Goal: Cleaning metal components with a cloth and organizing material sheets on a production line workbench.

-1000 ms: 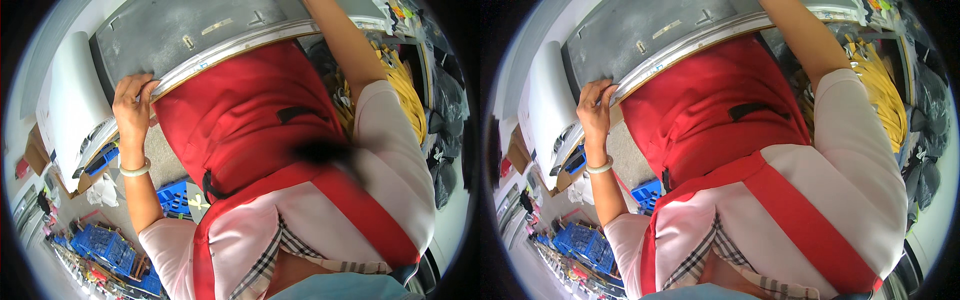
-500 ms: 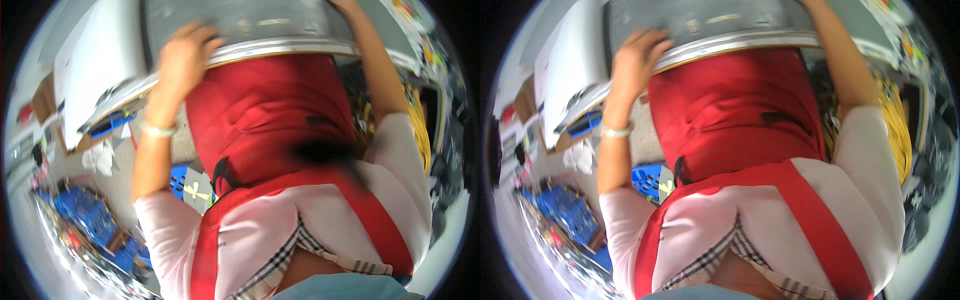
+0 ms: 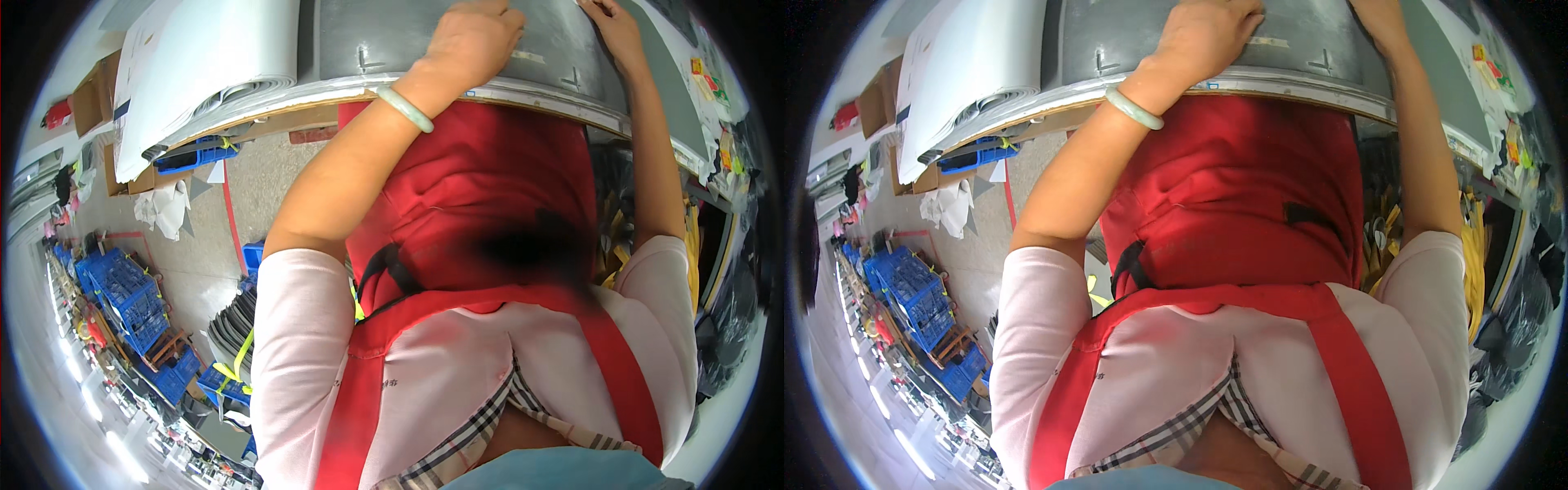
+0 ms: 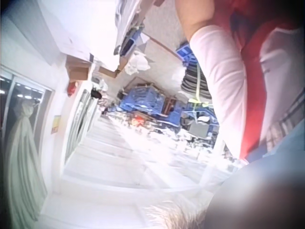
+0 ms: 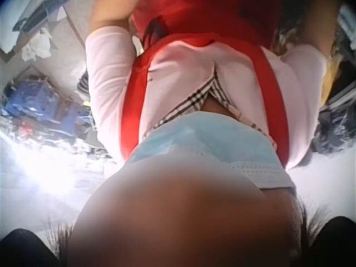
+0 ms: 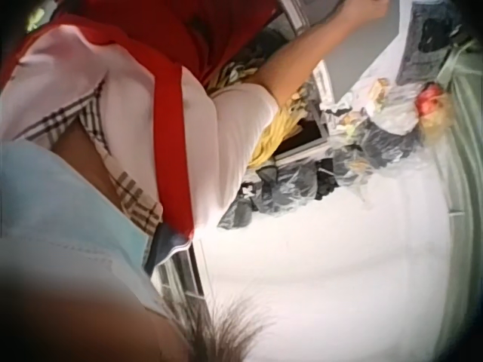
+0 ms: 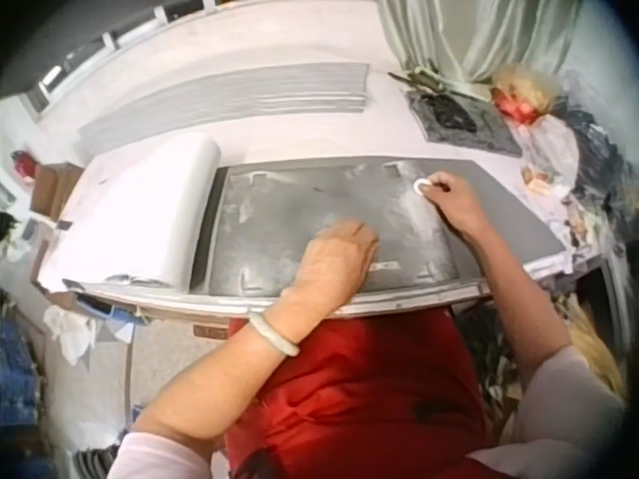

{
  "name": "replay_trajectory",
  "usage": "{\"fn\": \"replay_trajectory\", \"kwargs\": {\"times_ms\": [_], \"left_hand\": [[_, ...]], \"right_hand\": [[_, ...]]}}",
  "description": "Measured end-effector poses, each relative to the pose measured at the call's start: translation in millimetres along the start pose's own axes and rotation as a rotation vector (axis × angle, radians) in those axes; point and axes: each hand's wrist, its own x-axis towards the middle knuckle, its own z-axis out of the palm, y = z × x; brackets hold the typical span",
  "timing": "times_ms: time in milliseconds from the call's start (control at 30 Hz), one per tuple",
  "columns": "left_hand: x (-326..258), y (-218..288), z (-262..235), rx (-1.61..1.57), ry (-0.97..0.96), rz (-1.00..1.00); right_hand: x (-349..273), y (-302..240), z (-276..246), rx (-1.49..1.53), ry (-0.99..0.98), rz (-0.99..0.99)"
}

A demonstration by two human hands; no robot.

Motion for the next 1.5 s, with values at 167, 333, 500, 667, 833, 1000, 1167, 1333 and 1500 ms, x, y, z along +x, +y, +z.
{"fn": "replay_trajectory", "kwargs": {"times_ms": [167,333,500,667,833,1000,1167,1333,1500], "left_hand": [[11,13,-7,0.079,-0.11,-0.014],[-11,-16,6,-0.36,0.169,0.027],[8,14,-11,0.145,-0.174,-0.143],[8,18,-14,0.133,-0.188,-0.169],[5,16,-17,0.147,-0.2,-0.171],[9,18,-15,0.127,-0.186,-0.166],[10,13,-16,0.157,-0.176,-0.125],[-1,-5,1,0.253,0.021,0.005],[-4,-2,8,0.179,-0.085,-0.068]], "right_hand": [[-35,-4,-18,0.226,-0.021,-0.035],[-110,-49,-7,0.041,-0.263,-0.006],[-133,-46,-21,-0.161,-0.268,-0.217],[-129,-49,-14,-0.327,-0.182,-0.534],[-127,-65,-28,-0.267,-0.368,0.03],[-127,-63,-15,-0.072,-0.242,0.094],[-113,-69,-29,-0.17,-0.413,-0.003],[-74,-78,-23,0.096,-0.273,0.063],[1,-41,-5,-0.22,-0.129,-0.188]]}}
